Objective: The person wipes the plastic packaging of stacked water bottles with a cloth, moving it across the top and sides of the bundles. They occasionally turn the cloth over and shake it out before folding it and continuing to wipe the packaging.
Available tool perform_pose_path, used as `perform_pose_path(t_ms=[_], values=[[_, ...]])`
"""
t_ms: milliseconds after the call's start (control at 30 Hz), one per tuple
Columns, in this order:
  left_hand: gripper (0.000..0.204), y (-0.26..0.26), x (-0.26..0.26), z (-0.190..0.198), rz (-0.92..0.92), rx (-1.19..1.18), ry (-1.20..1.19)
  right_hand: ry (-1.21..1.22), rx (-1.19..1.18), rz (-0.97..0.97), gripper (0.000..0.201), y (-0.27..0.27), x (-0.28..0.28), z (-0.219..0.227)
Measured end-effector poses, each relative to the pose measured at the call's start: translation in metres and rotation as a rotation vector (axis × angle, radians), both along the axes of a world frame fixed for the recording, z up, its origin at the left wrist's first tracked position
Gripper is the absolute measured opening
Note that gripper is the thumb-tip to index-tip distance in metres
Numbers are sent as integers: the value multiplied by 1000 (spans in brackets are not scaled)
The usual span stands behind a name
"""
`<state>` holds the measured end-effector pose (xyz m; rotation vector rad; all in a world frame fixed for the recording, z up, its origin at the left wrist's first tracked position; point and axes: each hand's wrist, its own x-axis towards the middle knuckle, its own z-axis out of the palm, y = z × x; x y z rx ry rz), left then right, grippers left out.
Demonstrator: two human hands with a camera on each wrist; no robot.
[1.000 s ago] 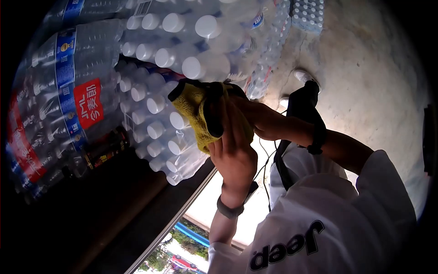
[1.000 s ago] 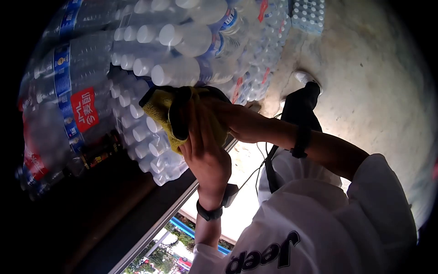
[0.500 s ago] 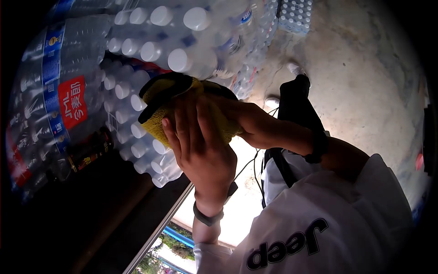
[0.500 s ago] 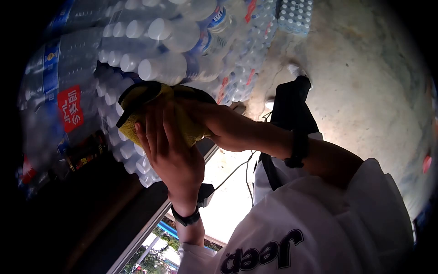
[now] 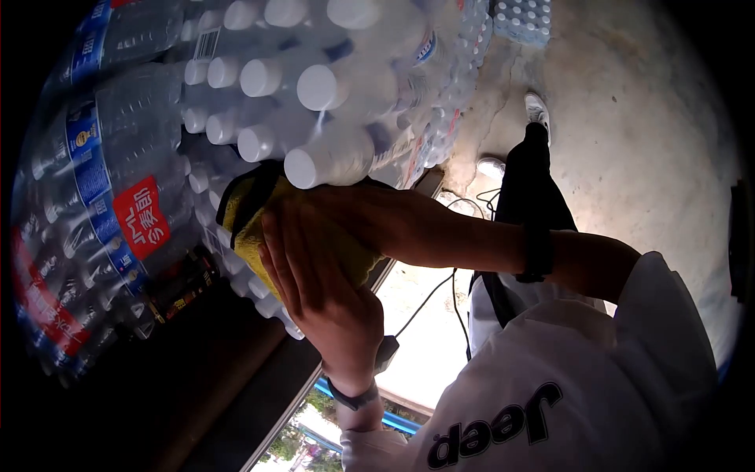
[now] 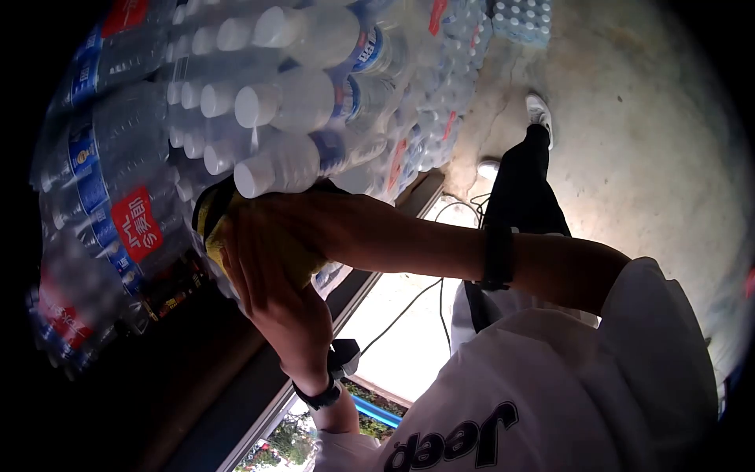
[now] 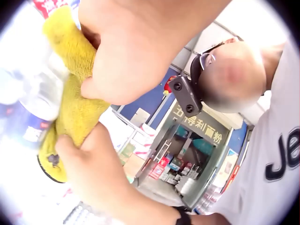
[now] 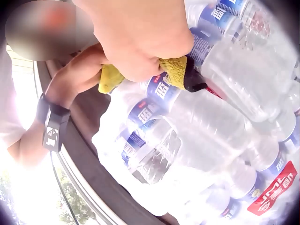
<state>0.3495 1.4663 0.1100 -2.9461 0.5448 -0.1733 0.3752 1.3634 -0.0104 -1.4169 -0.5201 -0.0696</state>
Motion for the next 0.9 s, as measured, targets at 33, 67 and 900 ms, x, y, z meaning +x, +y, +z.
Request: perform_pose_path(t_ms=[33,67,900], values=[[61,-6,3,-5,-27,17,32,-21,-86,7,55,-9,1,-9],[59,-11,2,-8,-50,43,76,-30,-162,20,56,-13,-3,-17],[41,-78,-18,-4,402,-322,259,-326,-685,379,31,-143,34,37]])
